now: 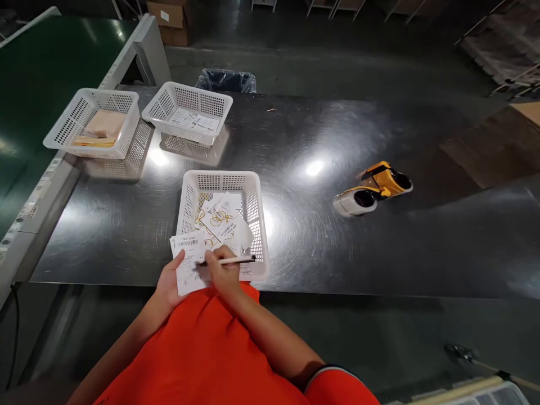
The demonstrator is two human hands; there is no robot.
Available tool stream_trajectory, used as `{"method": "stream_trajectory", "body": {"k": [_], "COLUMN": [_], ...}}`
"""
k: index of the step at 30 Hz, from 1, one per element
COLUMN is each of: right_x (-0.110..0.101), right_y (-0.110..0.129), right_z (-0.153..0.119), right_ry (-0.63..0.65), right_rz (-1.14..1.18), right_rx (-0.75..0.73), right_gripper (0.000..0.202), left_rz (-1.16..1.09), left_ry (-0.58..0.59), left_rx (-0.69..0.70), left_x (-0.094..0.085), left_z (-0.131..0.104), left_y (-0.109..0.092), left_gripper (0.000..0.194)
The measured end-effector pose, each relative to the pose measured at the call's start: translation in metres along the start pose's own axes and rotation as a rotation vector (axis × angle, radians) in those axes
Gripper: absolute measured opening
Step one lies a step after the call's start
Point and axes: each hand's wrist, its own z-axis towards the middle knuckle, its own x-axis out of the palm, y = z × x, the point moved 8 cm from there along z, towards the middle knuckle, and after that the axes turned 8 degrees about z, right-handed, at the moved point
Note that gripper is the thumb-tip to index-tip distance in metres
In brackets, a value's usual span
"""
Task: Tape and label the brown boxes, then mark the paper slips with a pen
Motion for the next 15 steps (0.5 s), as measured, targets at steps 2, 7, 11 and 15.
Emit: {"method": "stream_trajectory", "body": {"k": [2, 7, 11, 15], "right_x": [-0.022, -0.055, -0.054, -0.049], "right_y": [-0.013, -0.072, -0.102, -0.117], "right_z": [0.023, 0.076, 0.086, 0.093], "right_ry": [-0.029, 0.193, 0.211, 0.226], "right_rz": [-0.274, -1.05, -1.267, -1.47], "right_rx": [0.033, 0.138, 0.114, 0.155], "right_gripper": [0.034, 0.019, 0.035, 0.045], "left_rz": [0.01, 0.035, 0.041, 0.02], "left_ry": [0.002, -0.094, -0.056, -0.01], "left_rx": [0.026, 0.054, 0.045, 0.043], "left_x": [-0.005, -0.022, -0.017, -0.016], "left_z": [-0.002, -0.008, -0.01, -0.01], "left_y": [-0.004, -0.009, -0.007, -0.006], "left_gripper": [0.052, 0.05, 0.053, 0.056]}}
